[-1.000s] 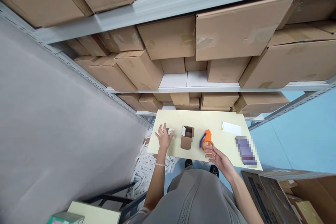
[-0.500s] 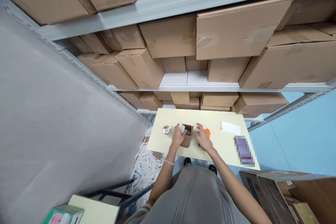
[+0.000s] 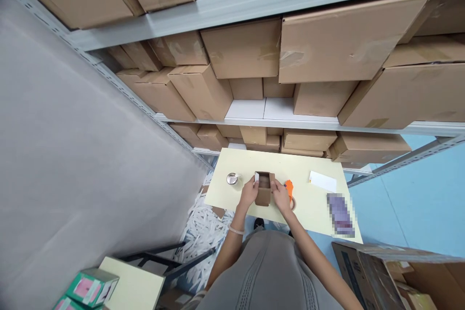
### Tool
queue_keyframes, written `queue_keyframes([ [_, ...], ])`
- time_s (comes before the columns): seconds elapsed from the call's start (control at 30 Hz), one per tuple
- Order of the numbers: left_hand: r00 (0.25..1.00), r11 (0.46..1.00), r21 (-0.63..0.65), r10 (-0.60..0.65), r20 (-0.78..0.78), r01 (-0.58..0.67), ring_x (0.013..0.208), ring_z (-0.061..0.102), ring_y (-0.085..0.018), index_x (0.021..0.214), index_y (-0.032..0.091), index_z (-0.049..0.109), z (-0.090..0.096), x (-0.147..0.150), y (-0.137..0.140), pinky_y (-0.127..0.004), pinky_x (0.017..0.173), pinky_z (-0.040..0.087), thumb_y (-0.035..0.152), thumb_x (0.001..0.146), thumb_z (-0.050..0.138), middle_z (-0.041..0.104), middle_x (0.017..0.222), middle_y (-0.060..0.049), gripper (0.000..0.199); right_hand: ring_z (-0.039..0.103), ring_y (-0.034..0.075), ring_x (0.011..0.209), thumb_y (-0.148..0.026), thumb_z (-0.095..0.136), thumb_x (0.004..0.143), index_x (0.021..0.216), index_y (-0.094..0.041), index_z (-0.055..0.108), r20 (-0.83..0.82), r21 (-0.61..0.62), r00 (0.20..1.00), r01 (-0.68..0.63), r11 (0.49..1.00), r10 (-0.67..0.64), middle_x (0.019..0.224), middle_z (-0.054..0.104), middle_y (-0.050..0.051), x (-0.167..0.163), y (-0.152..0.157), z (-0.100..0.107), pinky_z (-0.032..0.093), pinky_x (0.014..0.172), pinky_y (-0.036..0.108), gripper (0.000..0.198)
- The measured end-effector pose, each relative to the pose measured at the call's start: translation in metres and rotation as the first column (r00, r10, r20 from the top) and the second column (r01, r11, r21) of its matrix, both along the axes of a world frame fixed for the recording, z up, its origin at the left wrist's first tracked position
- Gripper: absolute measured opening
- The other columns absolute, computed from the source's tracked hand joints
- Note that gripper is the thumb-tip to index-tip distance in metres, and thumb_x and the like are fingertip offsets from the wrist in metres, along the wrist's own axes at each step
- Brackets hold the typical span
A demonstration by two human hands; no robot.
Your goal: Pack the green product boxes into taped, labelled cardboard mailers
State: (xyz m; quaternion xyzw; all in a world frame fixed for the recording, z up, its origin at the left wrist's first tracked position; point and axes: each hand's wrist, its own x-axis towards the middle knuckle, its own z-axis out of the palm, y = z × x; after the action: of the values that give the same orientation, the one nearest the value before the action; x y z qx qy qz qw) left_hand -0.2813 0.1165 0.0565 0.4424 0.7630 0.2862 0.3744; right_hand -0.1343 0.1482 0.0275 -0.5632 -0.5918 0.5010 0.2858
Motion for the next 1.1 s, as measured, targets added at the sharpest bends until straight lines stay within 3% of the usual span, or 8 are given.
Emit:
queue_keyframes([
  [0.13, 0.996, 0.967, 0.252, 0.023, 0.082, -0.042, 0.106, 0.068, -0.024, 0.133, 0.025, 0.057, 0.034, -0.002, 0.005, -0.036, 0.096, 0.050, 0.038, 0.096, 0.044, 0.072, 0.117, -0.006, 0.042, 0.063, 0.024, 0.093, -0.060, 0.041, 0.089, 0.111, -0.021, 0.067, -0.140, 0.097, 0.990, 0.015, 0.995, -0.002, 0.101, 0.073, 0.006, 0.003, 0.010, 0.048, 0.052, 0.083, 0.035, 0.052],
  [0.23, 0.986, 0.921, 0.379, 0.024, 0.165, -0.085, 0.103, 0.069, -0.022, 0.135, 0.023, 0.056, 0.061, -0.001, 0.006, -0.035, 0.095, 0.051, 0.039, 0.096, 0.045, 0.070, 0.122, -0.007, 0.044, 0.062, 0.023, 0.088, -0.063, 0.043, 0.089, 0.110, -0.018, 0.067, -0.183, 0.180, 0.983, 0.030, 0.983, 0.004, 0.097, 0.072, 0.006, 0.006, 0.010, 0.086, 0.050, 0.082, 0.033, 0.055],
  [0.33, 0.977, 0.882, 0.456, 0.022, 0.210, -0.118, 0.106, 0.067, -0.020, 0.136, 0.022, 0.056, 0.083, 0.001, 0.003, -0.034, 0.096, 0.051, 0.039, 0.096, 0.047, 0.067, 0.127, -0.007, 0.044, 0.062, 0.022, 0.084, -0.063, 0.043, 0.090, 0.108, -0.018, 0.068, -0.184, 0.231, 0.983, 0.032, 0.972, 0.011, 0.094, 0.072, 0.006, 0.009, 0.003, 0.113, 0.049, 0.078, 0.030, 0.055],
  [0.43, 0.972, 0.870, 0.476, 0.013, 0.236, -0.127, 0.106, 0.067, -0.020, 0.137, 0.023, 0.055, 0.094, 0.005, 0.000, -0.033, 0.095, 0.051, 0.040, 0.096, 0.047, 0.066, 0.128, -0.007, 0.044, 0.061, 0.021, 0.082, -0.063, 0.043, 0.090, 0.104, -0.018, 0.068, -0.191, 0.249, 0.982, 0.040, 0.968, 0.008, 0.091, 0.071, 0.005, 0.011, -0.002, 0.127, 0.048, 0.076, 0.028, 0.053],
  [0.73, 0.972, 0.886, 0.446, 0.018, 0.234, -0.124, 0.115, 0.064, -0.022, 0.137, 0.022, 0.055, 0.097, 0.013, -0.001, -0.036, 0.101, 0.050, 0.042, 0.096, 0.049, 0.062, 0.135, -0.009, 0.046, 0.060, 0.020, 0.079, -0.059, 0.045, 0.091, 0.102, -0.019, 0.066, -0.235, 0.213, 0.972, 0.077, 0.974, -0.025, 0.084, 0.067, 0.003, 0.020, -0.002, 0.130, 0.047, 0.074, 0.027, 0.047],
  [0.87, 0.985, 0.872, 0.482, -0.005, 0.171, -0.079, 0.130, 0.053, -0.023, 0.137, 0.023, 0.055, 0.098, 0.012, -0.003, -0.040, 0.113, 0.040, 0.043, 0.099, 0.041, 0.057, 0.140, -0.006, 0.045, 0.060, 0.020, 0.082, -0.059, 0.042, 0.093, 0.105, -0.020, 0.066, -0.193, 0.244, 0.981, 0.047, 0.969, 0.001, 0.090, 0.069, 0.004, 0.024, 0.002, 0.129, 0.047, 0.076, 0.028, 0.048],
  [0.97, 0.989, 0.878, 0.476, -0.026, 0.146, -0.047, 0.134, 0.049, -0.021, 0.139, 0.024, 0.053, 0.083, 0.008, -0.004, -0.039, 0.116, 0.035, 0.043, 0.101, 0.034, 0.054, 0.144, -0.004, 0.047, 0.061, 0.023, 0.088, -0.059, 0.040, 0.093, 0.116, -0.021, 0.065, -0.156, 0.243, 0.986, -0.013, 0.970, 0.052, 0.100, 0.071, 0.006, 0.024, 0.008, 0.115, 0.049, 0.081, 0.032, 0.051],
  [1.1, 0.989, 0.923, 0.383, -0.017, 0.144, -0.040, 0.126, 0.056, -0.021, 0.133, 0.023, 0.058, 0.037, 0.001, -0.006, -0.040, 0.111, 0.042, 0.042, 0.100, 0.034, 0.063, 0.134, -0.005, 0.045, 0.065, 0.027, 0.093, -0.061, 0.041, 0.090, 0.120, -0.023, 0.066, -0.060, 0.166, 0.993, -0.087, 0.982, 0.098, 0.098, 0.074, 0.007, 0.017, 0.015, 0.070, 0.052, 0.081, 0.037, 0.054],
])
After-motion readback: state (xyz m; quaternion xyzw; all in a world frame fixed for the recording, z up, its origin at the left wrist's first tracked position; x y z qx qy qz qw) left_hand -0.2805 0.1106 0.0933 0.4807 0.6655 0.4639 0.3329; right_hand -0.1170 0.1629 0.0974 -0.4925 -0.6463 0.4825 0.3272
